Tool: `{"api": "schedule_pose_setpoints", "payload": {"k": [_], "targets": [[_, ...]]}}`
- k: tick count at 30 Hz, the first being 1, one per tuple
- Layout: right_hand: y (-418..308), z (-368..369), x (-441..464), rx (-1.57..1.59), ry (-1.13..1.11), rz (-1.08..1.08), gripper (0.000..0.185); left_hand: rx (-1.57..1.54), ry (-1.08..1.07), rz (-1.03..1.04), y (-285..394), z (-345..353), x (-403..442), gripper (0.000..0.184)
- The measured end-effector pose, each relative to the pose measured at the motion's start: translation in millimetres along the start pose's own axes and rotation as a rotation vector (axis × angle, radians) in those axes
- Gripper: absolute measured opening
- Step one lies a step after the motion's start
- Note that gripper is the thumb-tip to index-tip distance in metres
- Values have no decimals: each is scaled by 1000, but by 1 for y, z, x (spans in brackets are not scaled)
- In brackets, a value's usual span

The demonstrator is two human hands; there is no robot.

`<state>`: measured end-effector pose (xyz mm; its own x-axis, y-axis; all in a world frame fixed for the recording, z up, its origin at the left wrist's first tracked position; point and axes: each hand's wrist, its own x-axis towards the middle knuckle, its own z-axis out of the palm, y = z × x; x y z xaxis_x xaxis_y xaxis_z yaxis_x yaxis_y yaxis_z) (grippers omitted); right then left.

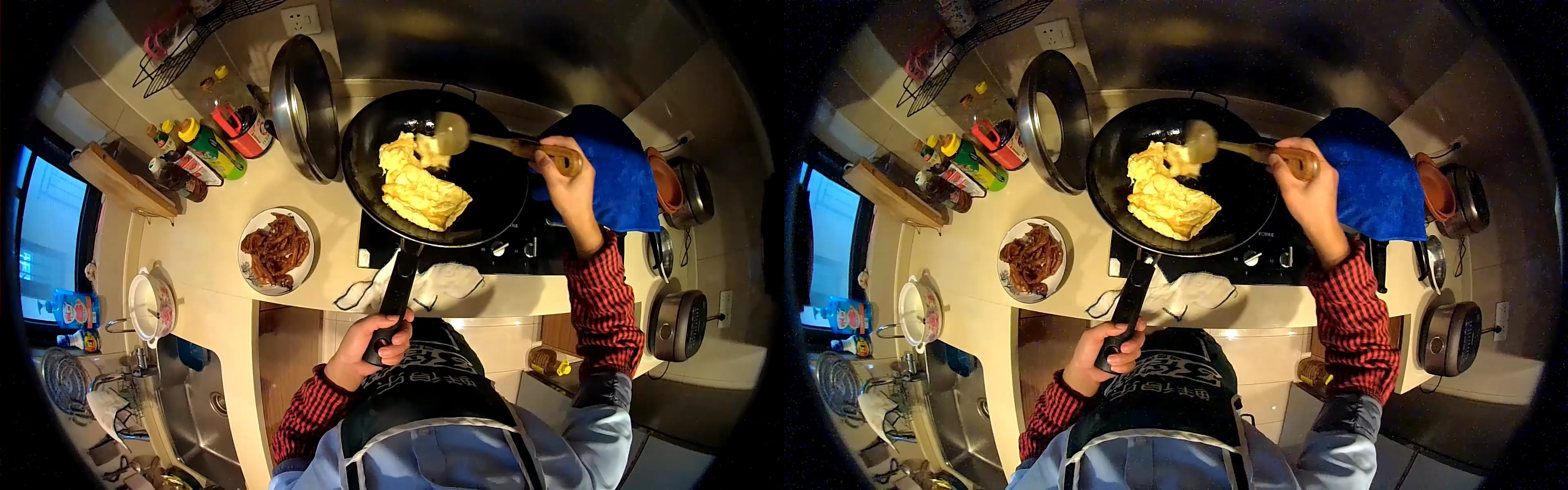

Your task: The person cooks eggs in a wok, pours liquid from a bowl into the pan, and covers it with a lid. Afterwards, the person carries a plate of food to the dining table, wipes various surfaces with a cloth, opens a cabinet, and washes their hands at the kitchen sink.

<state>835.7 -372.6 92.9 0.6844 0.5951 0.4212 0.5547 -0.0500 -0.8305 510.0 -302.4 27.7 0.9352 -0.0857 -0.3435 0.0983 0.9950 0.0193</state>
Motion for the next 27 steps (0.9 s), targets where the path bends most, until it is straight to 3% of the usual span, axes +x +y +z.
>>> {"api": "schedule_pose_setpoints", "payload": {"k": [4, 9, 13, 15, 21, 27], "targets": [[-12, -15, 2, 220, 37, 66, 12, 6, -14, 1, 0, 0, 1, 25], [-6, -15, 2, 93, -21, 119, 12, 9, -12, -6, 1, 1, 1, 24], [-11, -7, 5, 270, 30, 188, 12, -4, -16, -11, 0, 2, 1, 24], [-7, 10, 5, 242, -25, 84, 12, 2, -9, -10, -1, 1, 1, 24], [-45, -12, 5, 374, -191, 157, 15, -10, -4, 9, 0, 0, 1, 25], [-10, 9, 17, 239, -193, -6, 15, -10, -7, -15, 0, 1, 1, 21]]}}
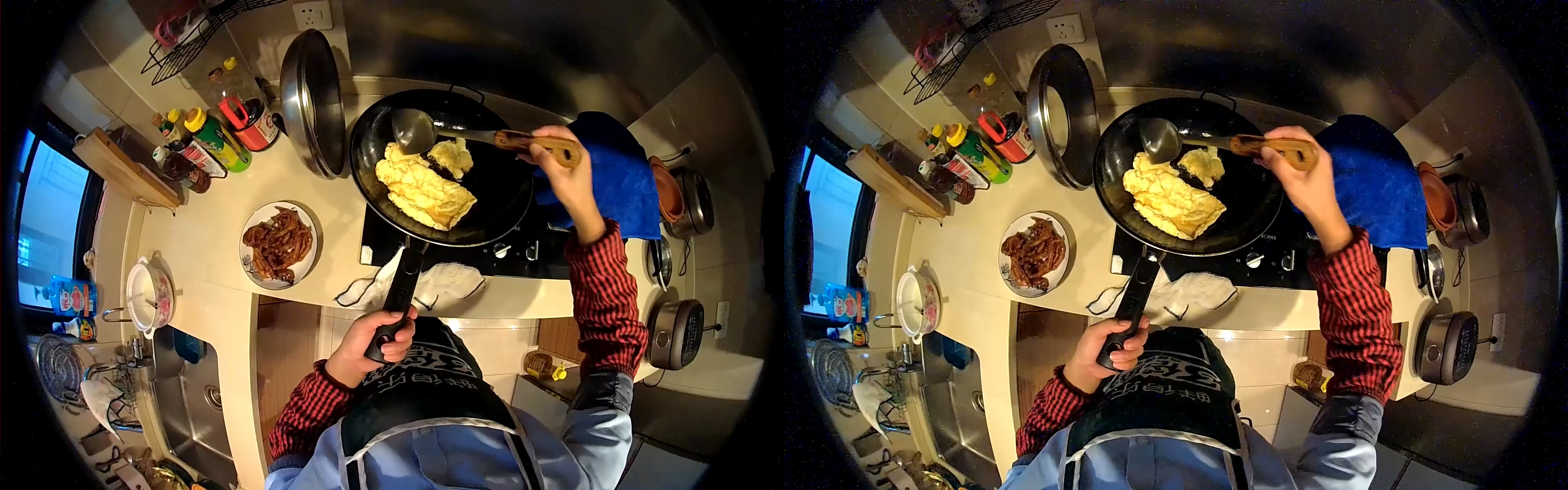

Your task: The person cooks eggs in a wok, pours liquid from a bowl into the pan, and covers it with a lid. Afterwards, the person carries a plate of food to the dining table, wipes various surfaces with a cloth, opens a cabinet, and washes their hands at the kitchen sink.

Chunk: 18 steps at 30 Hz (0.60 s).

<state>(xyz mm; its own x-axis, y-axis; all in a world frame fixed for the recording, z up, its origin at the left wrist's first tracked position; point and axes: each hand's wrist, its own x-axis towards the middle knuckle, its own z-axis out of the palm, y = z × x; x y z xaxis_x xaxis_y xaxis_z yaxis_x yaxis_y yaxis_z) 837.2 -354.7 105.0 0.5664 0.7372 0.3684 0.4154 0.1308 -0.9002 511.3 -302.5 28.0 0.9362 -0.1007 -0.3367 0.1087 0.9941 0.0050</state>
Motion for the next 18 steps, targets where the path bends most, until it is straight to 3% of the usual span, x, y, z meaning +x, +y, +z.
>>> {"api": "schedule_pose_setpoints", "payload": {"k": [4, 9, 14, 18], "targets": [[11, -5, 5, -168, 46, -18, 15, -2, 15, 0, 0, -1, -1, 21], [-6, -27, 6, -14, 93, 27, 14, 0, -8, 0, 0, -2, 0, 21], [11, -28, 0, -147, 65, 28, 14, 5, 2, -11, 1, 0, 0, 21], [8, -23, -5, -114, 176, 16, 13, 20, 1, 1, 1, 2, 0, 21]]}}
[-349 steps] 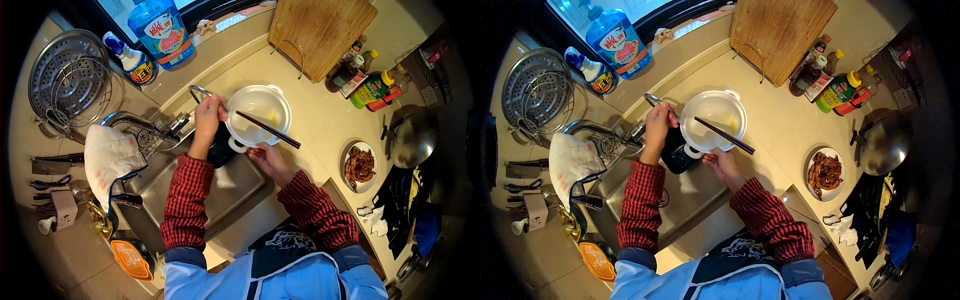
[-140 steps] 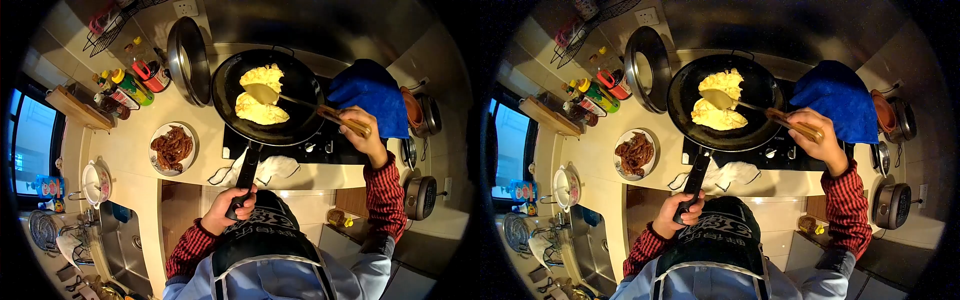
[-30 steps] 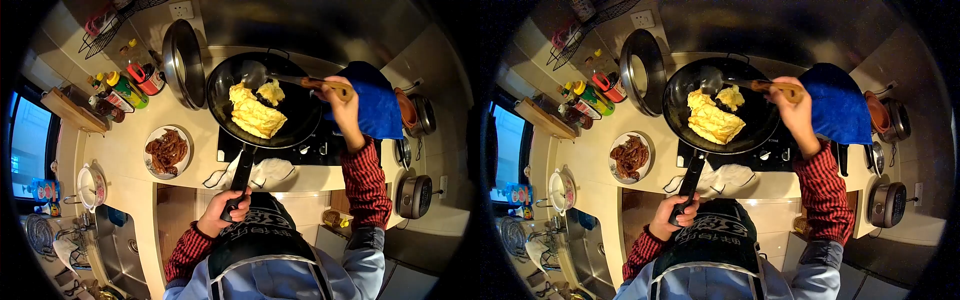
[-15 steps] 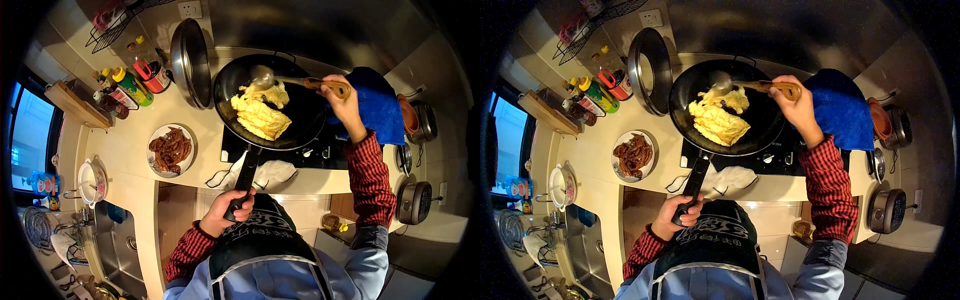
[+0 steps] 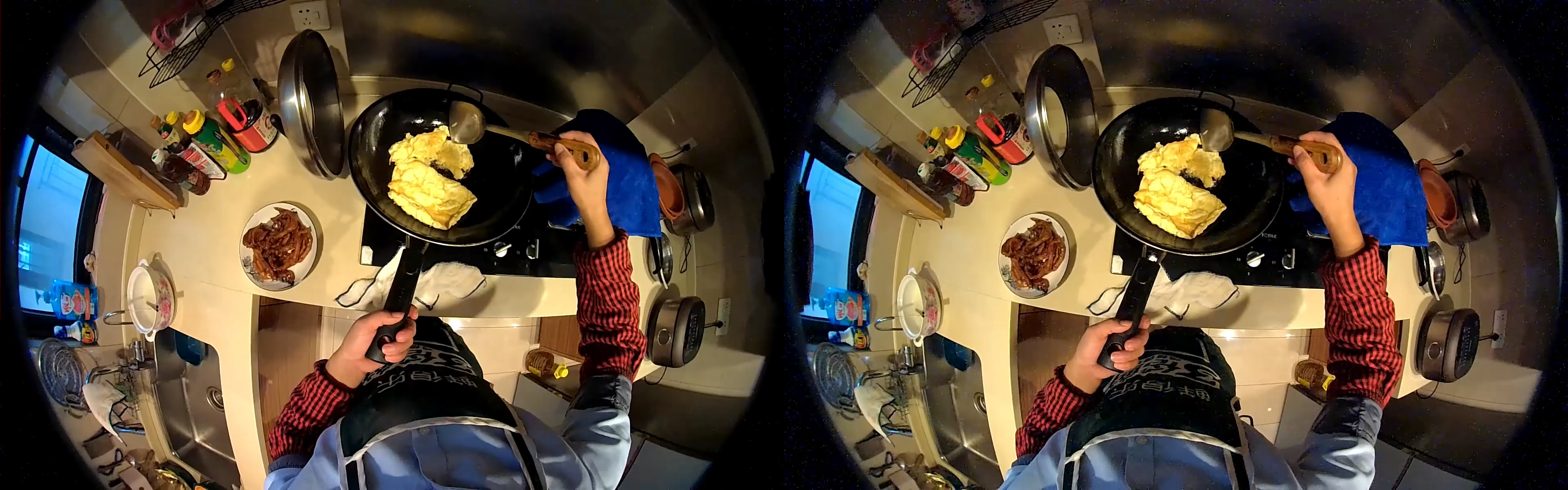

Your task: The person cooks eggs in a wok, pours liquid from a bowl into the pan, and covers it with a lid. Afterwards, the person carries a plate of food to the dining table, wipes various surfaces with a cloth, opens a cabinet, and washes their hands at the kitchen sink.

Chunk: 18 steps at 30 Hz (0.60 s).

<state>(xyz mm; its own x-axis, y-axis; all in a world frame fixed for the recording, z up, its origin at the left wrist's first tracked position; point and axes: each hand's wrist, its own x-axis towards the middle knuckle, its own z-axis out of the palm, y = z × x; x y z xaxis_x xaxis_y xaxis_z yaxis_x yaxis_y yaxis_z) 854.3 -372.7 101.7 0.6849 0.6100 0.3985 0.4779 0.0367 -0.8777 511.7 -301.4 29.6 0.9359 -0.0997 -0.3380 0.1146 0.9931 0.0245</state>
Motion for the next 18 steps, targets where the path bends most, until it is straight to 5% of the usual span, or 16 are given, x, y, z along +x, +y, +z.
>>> {"api": "schedule_pose_setpoints", "payload": {"k": [3, 18], "targets": [[11, 2, 0, 167, 23, 138, 13, -1, -11, -5, -2, -1, 0, 21], [16, 4, -2, 192, -40, 120, 14, 8, -1, -11, 0, -1, 0, 22]]}}
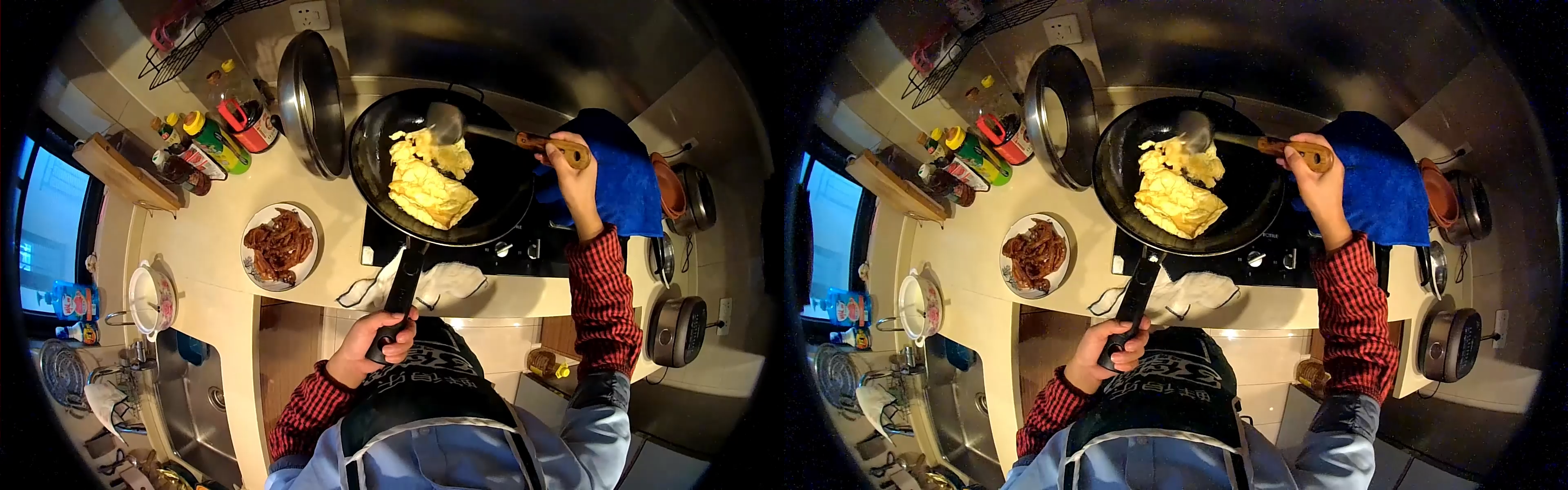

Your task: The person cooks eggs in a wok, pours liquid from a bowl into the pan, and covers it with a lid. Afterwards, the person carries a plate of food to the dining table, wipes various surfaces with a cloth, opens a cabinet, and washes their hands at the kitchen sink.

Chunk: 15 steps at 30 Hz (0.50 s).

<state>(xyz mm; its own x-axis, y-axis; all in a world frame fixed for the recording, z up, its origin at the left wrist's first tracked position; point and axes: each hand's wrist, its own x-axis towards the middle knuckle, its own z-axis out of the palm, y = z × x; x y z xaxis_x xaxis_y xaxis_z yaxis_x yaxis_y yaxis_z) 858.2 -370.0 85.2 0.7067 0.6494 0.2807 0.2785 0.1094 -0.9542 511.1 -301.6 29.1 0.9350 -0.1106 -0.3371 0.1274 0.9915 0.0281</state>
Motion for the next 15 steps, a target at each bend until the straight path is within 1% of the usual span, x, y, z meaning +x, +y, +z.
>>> {"api": "schedule_pose_setpoints", "payload": {"k": [2, 6, 8, 9, 12, 15], "targets": [[0, -3, 0, -104, 29, -148, 15, -4, -5, 8, 0, -2, 1, 23], [-10, -6, -12, -83, 35, -100, 15, -29, 5, 11, -1, -1, 0, 25], [-5, -1, -17, -47, -8, -115, 14, -29, 6, 6, -1, -1, 1, 25], [-2, -4, -18, -190, -7, -140, 14, -28, 2, 8, -1, -1, 1, 25], [-2, -14, -19, -187, 50, -170, 14, -25, -7, 21, -1, -1, 1, 25], [-12, -23, -24, -191, 29, -68, 13, -4, -19, 10, -3, -5, 5, 20]]}}
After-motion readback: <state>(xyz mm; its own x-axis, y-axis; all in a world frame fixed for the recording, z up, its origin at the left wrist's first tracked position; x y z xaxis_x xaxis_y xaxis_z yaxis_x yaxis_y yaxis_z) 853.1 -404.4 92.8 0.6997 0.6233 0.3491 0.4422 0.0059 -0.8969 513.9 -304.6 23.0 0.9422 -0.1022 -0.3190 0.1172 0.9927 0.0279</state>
